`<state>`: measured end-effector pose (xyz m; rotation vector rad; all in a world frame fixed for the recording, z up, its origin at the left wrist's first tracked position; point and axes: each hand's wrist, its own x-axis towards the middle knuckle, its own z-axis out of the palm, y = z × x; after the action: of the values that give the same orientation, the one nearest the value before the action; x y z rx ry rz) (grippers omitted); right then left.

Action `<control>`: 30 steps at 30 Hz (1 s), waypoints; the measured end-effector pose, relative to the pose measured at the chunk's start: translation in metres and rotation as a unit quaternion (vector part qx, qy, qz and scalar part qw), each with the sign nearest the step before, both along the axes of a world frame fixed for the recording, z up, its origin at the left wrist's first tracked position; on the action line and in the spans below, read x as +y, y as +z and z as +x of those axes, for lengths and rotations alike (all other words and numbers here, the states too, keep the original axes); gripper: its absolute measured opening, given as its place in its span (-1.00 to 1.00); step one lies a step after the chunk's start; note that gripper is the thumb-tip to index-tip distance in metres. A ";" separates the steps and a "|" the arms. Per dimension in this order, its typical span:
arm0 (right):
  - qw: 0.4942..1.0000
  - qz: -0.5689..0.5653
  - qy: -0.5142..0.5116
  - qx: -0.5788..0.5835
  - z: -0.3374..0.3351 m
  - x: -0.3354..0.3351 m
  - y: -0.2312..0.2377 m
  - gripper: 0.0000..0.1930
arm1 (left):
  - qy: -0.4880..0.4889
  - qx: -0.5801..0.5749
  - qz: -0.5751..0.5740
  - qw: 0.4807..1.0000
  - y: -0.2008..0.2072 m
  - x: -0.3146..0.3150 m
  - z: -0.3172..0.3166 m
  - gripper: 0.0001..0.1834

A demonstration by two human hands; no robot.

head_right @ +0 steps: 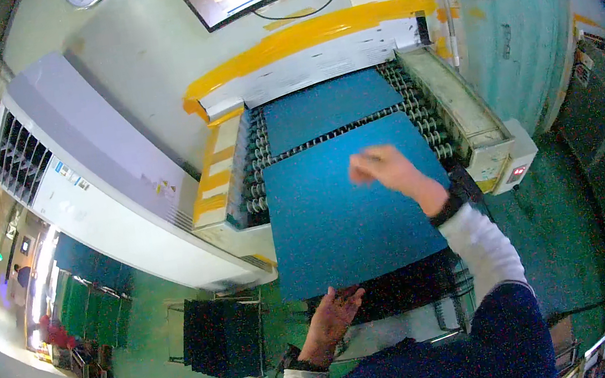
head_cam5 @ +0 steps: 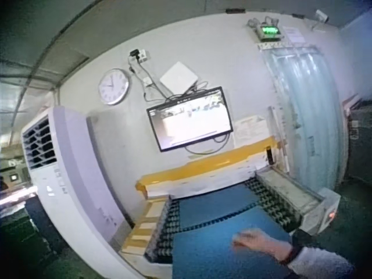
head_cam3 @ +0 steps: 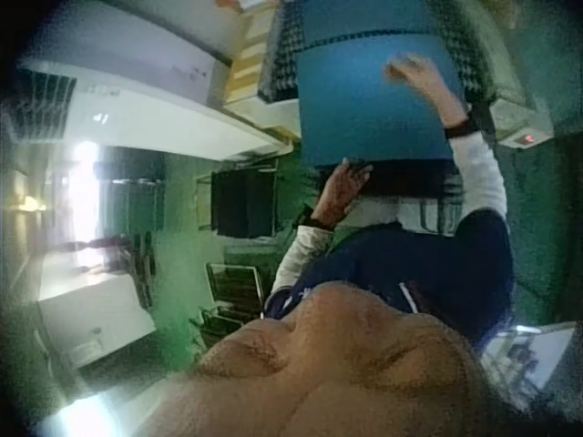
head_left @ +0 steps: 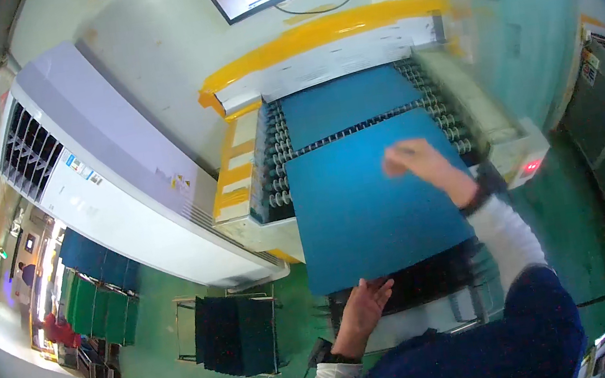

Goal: Feeding flat sheets into a roller machine and organizing them into racks on a factory floor.

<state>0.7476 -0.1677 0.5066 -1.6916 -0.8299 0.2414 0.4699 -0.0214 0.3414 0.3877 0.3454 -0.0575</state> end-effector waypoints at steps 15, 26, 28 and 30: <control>0.888 -0.245 -0.218 -0.321 0.225 0.157 -0.106 -0.59 | 0.042 0.114 0.135 0.983 0.022 0.007 0.017 -0.59; 0.885 -0.323 -0.239 -0.235 0.261 0.189 -0.127 -0.51 | 0.056 0.221 0.142 0.963 0.026 0.016 0.038 -0.64; 0.884 -0.326 -0.240 -0.233 0.268 0.190 -0.121 -0.50 | 0.059 0.226 0.145 0.962 0.023 0.018 0.041 -0.63; 0.880 -0.330 -0.244 -0.237 0.272 0.190 -0.121 -0.50 | 0.052 0.227 0.137 0.963 0.024 0.019 0.044 -0.63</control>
<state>1.0198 0.0224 0.3856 -2.6112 -0.6649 -0.2935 0.5141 -0.0021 0.3654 0.6310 0.8327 0.0059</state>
